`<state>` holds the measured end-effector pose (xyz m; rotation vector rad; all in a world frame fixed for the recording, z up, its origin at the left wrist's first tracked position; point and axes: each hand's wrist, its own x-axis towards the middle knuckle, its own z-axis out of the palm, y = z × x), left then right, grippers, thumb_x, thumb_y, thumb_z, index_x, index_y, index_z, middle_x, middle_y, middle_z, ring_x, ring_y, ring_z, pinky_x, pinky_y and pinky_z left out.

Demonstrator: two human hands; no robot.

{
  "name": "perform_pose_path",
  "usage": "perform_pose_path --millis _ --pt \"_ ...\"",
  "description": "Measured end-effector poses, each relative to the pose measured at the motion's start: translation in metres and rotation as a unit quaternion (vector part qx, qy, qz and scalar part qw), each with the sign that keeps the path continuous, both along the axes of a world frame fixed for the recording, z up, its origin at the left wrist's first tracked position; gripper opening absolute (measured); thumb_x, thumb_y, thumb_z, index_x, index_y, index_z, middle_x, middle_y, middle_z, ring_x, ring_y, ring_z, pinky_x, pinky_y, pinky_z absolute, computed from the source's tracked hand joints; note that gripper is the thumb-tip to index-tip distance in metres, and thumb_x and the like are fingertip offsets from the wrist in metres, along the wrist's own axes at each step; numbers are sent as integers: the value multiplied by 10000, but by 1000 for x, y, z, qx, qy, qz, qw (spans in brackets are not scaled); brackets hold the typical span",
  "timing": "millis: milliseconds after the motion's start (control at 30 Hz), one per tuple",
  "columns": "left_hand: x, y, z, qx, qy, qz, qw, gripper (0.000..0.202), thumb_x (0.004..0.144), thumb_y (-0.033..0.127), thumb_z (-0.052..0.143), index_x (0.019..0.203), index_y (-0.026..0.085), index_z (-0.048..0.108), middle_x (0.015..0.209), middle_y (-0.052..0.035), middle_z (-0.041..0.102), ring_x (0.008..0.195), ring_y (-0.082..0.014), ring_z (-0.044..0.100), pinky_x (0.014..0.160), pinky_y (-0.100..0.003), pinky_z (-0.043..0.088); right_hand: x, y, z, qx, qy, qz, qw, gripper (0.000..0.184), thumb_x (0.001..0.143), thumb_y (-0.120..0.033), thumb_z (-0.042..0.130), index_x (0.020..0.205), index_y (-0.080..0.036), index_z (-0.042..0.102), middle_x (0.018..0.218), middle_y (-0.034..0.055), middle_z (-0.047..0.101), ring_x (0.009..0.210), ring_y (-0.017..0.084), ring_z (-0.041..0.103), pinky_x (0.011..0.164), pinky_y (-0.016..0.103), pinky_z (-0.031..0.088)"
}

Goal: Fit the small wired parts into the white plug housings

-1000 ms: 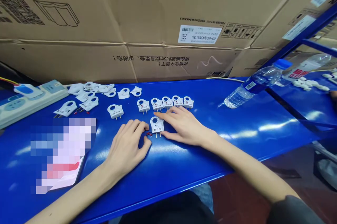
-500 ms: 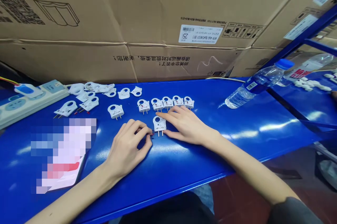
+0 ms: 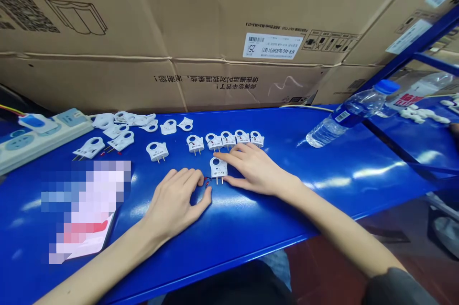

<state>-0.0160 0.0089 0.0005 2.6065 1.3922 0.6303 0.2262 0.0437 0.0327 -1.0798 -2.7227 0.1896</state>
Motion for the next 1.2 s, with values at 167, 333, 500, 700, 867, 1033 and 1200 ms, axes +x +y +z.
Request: perform_pose_path --millis 167,333,500,700,867,1033,1200 --pt "1 -1 0 -5 -4 -10 1000 149 969 306 512 899 201 593 784 -11 631 702 -182 572 703 -349 409 0 0 -1 -1 -2 1 1000 531 1020 -388 603 1481 -139 521 1150 137 716 1092 291 608 958 469 500" --pt "0 -1 -2 -21 -18 7 1000 127 952 301 532 934 199 605 778 -1 606 711 -188 584 702 -354 412 0 0 -2 4 -7 3 1000 534 1022 -383 598 1486 -133 510 1153 142 714 1101 296 605 951 474 506" --pt "-1 0 -2 -28 -21 33 999 171 951 337 523 976 195 615 789 -7 612 711 -195 583 703 -361 406 0 0 -2 4 -6 3 1000 527 1021 -377 598 1478 -128 513 1149 145 715 1106 302 607 935 476 514" --pt "0 0 0 -28 -27 23 999 198 968 319 505 1060 208 641 811 -17 634 758 -201 596 729 -360 430 0 0 -5 10 -11 9 1000 524 1032 -386 576 1492 -149 495 1183 142 710 1112 297 601 948 478 505" --pt "0 1 -1 -23 -38 19 999 179 973 292 508 1036 219 658 804 -13 626 774 -208 596 736 -368 447 -2 -1 -4 5 -19 14 1000 544 1041 -400 556 1504 -123 482 1181 151 707 1106 297 594 948 476 500" --pt "-2 2 -2 -34 -53 17 998 162 984 276 502 1014 236 656 822 -16 637 808 -214 606 749 -371 448 -3 -2 -6 5 -16 20 1000 539 1050 -409 538 1507 -130 475 1197 146 703 1114 292 587 945 467 491" --pt "-2 1 0 -47 -65 6 997 184 1010 282 489 1025 223 662 858 -16 652 832 -203 607 773 -364 445 -4 -2 -7 6 -17 21 1000 540 1050 -413 538 1504 -127 478 1205 146 701 1113 288 587 938 456 484"
